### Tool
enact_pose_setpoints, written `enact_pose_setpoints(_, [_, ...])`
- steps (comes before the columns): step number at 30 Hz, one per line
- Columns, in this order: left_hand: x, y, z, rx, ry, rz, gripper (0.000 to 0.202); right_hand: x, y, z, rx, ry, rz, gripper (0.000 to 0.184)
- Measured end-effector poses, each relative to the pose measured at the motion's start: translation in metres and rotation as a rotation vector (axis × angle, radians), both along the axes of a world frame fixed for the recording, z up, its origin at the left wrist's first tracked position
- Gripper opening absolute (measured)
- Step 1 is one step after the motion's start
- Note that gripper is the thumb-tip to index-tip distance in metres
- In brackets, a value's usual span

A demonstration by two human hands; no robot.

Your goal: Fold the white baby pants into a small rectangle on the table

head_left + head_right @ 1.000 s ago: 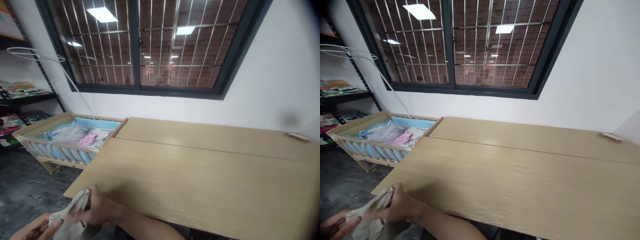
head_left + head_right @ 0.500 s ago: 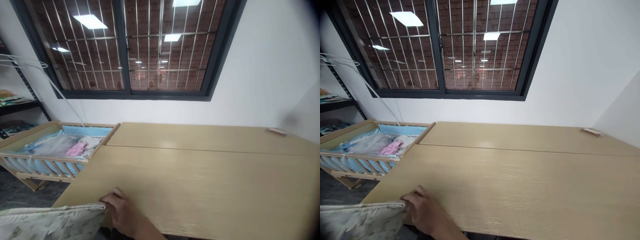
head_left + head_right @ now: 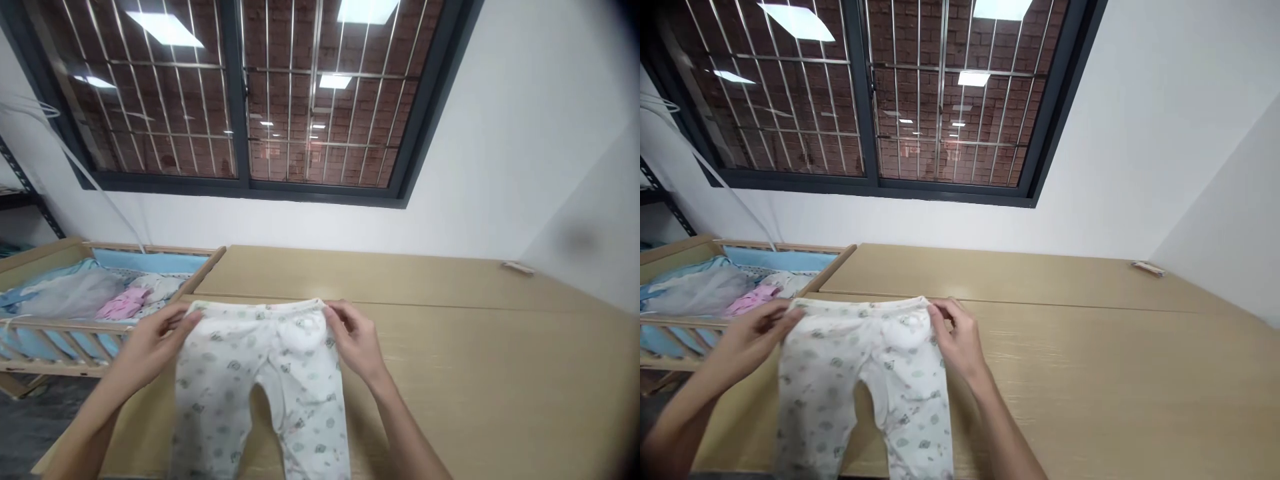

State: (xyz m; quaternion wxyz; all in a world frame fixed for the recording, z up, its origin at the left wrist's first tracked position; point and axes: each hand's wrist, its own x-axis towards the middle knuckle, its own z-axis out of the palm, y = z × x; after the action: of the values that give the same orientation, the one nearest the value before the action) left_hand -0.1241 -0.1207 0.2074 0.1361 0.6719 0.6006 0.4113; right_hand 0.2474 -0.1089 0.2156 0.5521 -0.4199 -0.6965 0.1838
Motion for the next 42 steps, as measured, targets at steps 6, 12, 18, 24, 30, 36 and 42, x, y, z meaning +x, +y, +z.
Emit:
enact_pose_setpoints(6, [0.056, 0.103, -0.064, -0.101, -0.085, -0.180, 0.050, 0.024, 0.086, -0.062, -0.209, -0.197, -0.146, 0.026])
enact_pose_setpoints(12, [0.084, 0.166, -0.128, -0.226, -0.114, -0.104, 0.035, 0.038, 0.159, -0.137, -0.342, -0.387, -0.201, 0.023])
enact_pose_setpoints(18, [0.102, 0.208, -0.149, -0.281, -0.021, -0.008, 0.020, 0.041, 0.206, -0.162, -0.372, -0.422, -0.267, 0.021])
enact_pose_setpoints(24, [0.114, 0.227, -0.144, -0.311, 0.062, 0.030, 0.019, 0.045, 0.228, -0.175, -0.435, -0.415, -0.313, 0.019])
enact_pose_setpoints(30, [0.143, 0.204, -0.115, -0.296, 0.172, 0.051, 0.022, 0.053, 0.230, -0.178, -0.476, -0.386, -0.325, 0.018])
enact_pose_setpoints(36, [0.229, 0.079, -0.109, -0.356, 0.251, -0.349, 0.022, 0.049, 0.245, -0.175, -0.548, -0.342, -0.286, 0.014])
enact_pose_setpoints(42, [0.301, -0.024, -0.138, -0.456, 0.384, -0.636, 0.044, 0.046, 0.250, -0.169, -0.623, -0.306, -0.238, 0.007])
